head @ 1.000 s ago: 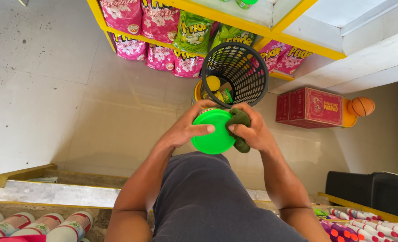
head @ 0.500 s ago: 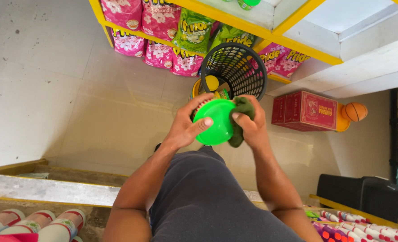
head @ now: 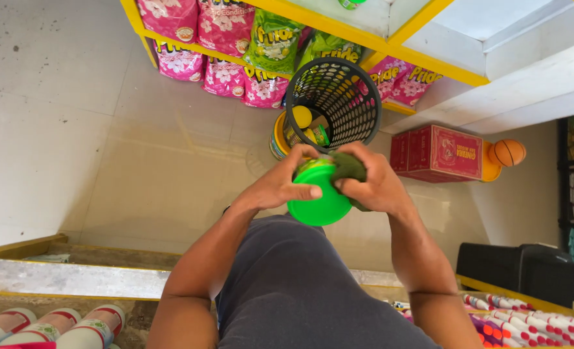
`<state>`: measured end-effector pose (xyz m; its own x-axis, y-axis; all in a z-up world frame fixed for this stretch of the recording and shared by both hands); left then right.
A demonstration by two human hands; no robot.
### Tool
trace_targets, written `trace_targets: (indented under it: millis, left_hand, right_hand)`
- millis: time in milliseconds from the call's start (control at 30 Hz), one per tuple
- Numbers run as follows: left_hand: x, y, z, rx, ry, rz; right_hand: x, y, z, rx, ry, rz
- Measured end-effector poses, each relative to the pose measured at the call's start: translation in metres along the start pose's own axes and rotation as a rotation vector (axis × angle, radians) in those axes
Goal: Wiping down cleaning product containers with a cloth and placing them into a basket.
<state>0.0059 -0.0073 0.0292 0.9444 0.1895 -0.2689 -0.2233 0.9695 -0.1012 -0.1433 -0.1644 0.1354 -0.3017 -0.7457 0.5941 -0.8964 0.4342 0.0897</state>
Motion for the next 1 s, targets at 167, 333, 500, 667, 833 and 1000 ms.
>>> trace_targets:
  millis: [167,333,500,667,833,1000]
  left_hand:
    - [-0.002,-0.003,0.0,-0.141,0.059,0.133]
    - [-0.009,-0.006,-0.008,-0.283,0.177,0.426]
    - [-0.01,-0.01,-0.011,-0.327,0.36,0.695]
    - [-0.011,-0.014,-0.014,-0.276,0.604,0.804]
    - [-0.019,-0.016,-0.009,-0.263,0.634,0.884]
    - [-0.033,-0.028,-0.014,-0.298,0.47,0.849]
  right_hand:
    - [-0.012,-0.011,-0.007,-0.09,-0.029,0.099]
    - [-0.047,-0.005,0.007,-0.094,-0.376,0.403]
    - [-0.102,0.023,0.018,-0.357,-0.918,0.393]
    - [-0.104,0.033,0.029,-0.306,-0.703,0.582]
    - [-0.069,0.027,0.006,-0.159,-0.309,0.637]
    - [-0.044,0.016,0.027,0.223,-0.119,0.607]
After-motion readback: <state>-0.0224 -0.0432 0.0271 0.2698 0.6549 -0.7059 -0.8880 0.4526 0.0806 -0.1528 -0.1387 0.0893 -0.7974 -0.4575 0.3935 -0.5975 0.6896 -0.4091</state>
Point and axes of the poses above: each hand's wrist, its own y-axis away from the middle knuckle, its own x-axis out of the back of the hand, z = x × y, the point moved 1 cm from there along -y, towards the middle knuckle, and after that the axes turned 2 degrees about z, right-handed, at the moved point
